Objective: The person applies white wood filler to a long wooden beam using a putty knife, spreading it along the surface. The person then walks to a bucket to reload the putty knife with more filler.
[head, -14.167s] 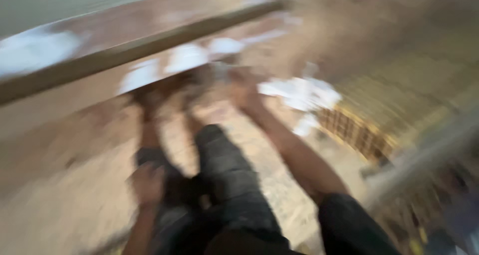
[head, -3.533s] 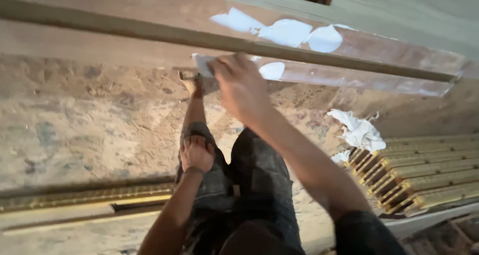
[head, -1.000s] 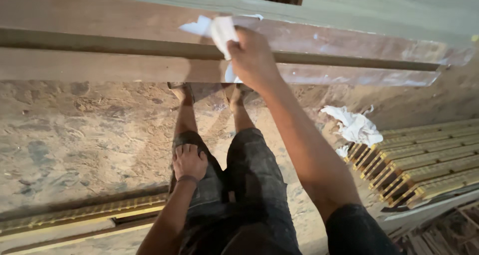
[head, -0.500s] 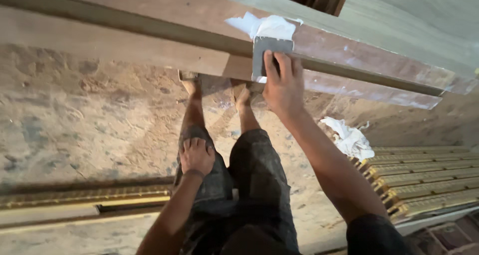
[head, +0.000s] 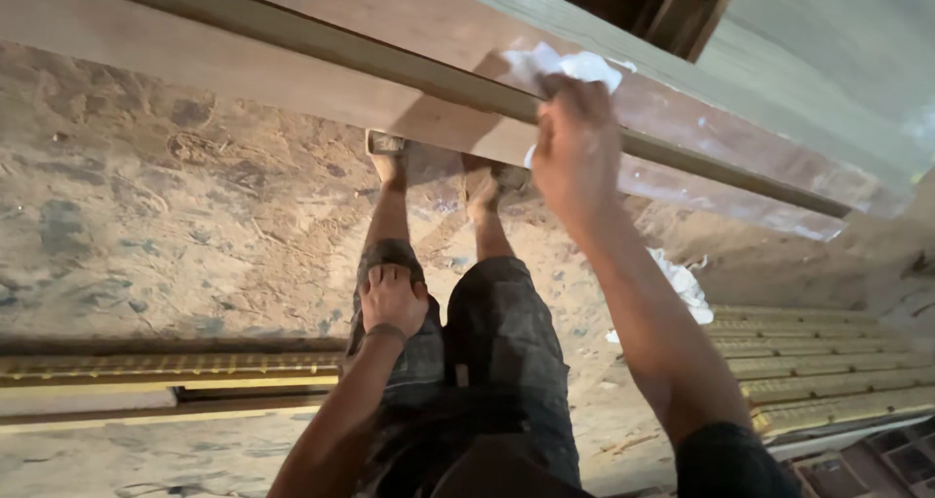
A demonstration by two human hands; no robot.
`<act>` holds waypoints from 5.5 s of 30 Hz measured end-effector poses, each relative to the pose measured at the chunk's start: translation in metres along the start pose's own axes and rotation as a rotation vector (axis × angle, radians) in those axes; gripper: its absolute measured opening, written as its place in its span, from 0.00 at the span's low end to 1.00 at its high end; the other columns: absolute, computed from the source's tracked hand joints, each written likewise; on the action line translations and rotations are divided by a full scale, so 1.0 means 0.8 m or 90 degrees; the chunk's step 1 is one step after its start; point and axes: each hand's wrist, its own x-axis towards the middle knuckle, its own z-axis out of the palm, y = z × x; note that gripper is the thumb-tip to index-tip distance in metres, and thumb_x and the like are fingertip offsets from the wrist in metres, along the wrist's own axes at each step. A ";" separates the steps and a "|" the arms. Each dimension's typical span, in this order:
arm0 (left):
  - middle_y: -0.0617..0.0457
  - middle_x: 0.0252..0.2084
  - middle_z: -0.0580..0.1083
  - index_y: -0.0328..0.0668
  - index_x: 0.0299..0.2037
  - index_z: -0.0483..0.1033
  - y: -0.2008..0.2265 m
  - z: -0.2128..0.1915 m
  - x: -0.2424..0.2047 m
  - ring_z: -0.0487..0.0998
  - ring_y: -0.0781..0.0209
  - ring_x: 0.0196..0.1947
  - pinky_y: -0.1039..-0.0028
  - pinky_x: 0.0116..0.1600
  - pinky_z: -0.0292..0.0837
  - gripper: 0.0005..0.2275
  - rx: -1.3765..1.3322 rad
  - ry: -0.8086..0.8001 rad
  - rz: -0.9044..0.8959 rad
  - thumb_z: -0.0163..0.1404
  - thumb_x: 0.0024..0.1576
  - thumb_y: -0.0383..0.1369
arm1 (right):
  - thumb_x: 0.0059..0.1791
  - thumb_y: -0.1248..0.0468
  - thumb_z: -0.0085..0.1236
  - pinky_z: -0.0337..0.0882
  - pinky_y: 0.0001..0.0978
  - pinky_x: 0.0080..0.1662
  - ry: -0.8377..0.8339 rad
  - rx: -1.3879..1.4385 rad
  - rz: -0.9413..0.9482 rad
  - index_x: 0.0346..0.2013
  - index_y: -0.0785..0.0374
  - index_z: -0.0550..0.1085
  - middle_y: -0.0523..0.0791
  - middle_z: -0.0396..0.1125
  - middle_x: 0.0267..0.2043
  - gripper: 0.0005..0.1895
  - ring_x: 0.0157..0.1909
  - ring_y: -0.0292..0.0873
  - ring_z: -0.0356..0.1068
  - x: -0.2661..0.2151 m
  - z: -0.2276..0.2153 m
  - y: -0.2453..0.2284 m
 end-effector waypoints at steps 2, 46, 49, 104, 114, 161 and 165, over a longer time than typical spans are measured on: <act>0.45 0.57 0.72 0.39 0.49 0.77 -0.006 -0.004 0.000 0.64 0.45 0.63 0.51 0.65 0.61 0.18 -0.019 0.013 -0.002 0.46 0.57 0.42 | 0.49 0.77 0.56 0.72 0.47 0.50 0.032 -0.043 0.011 0.48 0.72 0.75 0.55 0.71 0.53 0.13 0.53 0.58 0.68 0.005 0.001 -0.005; 0.48 0.54 0.73 0.45 0.46 0.77 0.072 -0.065 0.058 0.66 0.44 0.63 0.49 0.62 0.65 0.14 0.148 0.010 0.012 0.48 0.56 0.43 | 0.49 0.75 0.54 0.71 0.50 0.54 0.079 -0.121 0.057 0.65 0.71 0.72 0.52 0.63 0.56 0.27 0.54 0.56 0.65 -0.154 -0.025 0.234; 0.46 0.54 0.74 0.45 0.49 0.76 0.067 -0.082 0.062 0.68 0.42 0.62 0.48 0.62 0.65 0.16 0.125 0.010 0.009 0.48 0.56 0.43 | 0.45 0.76 0.54 0.70 0.51 0.53 0.067 -0.057 0.041 0.60 0.70 0.71 0.56 0.64 0.51 0.27 0.51 0.59 0.65 -0.204 -0.007 0.220; 0.46 0.57 0.72 0.39 0.47 0.77 -0.217 -0.247 0.050 0.66 0.43 0.63 0.52 0.64 0.65 0.17 -0.005 0.016 0.016 0.47 0.57 0.42 | 0.43 0.77 0.57 0.67 0.56 0.56 0.089 -0.103 0.016 0.63 0.73 0.68 0.58 0.60 0.56 0.32 0.55 0.61 0.62 0.134 0.144 -0.267; 0.45 0.50 0.75 0.39 0.40 0.77 -0.222 -0.227 0.045 0.69 0.42 0.58 0.50 0.59 0.67 0.13 -0.103 0.106 0.024 0.49 0.52 0.39 | 0.44 0.72 0.60 0.67 0.55 0.63 0.096 -0.101 -0.016 0.69 0.69 0.65 0.58 0.58 0.65 0.37 0.64 0.60 0.61 0.168 0.178 -0.308; 0.43 0.55 0.72 0.38 0.45 0.78 -0.166 -0.189 0.042 0.65 0.41 0.63 0.47 0.68 0.58 0.18 0.146 0.054 0.023 0.46 0.55 0.44 | 0.59 0.69 0.52 0.67 0.39 0.42 0.076 0.149 0.363 0.57 0.69 0.76 0.54 0.71 0.41 0.12 0.37 0.48 0.68 -0.129 -0.045 0.055; 0.39 0.55 0.71 0.38 0.47 0.78 -0.163 -0.185 0.045 0.64 0.36 0.59 0.43 0.58 0.59 0.18 0.150 0.064 0.020 0.47 0.55 0.43 | 0.55 0.72 0.51 0.66 0.41 0.41 0.208 0.132 0.422 0.50 0.71 0.75 0.54 0.71 0.38 0.10 0.36 0.49 0.66 -0.215 -0.001 0.149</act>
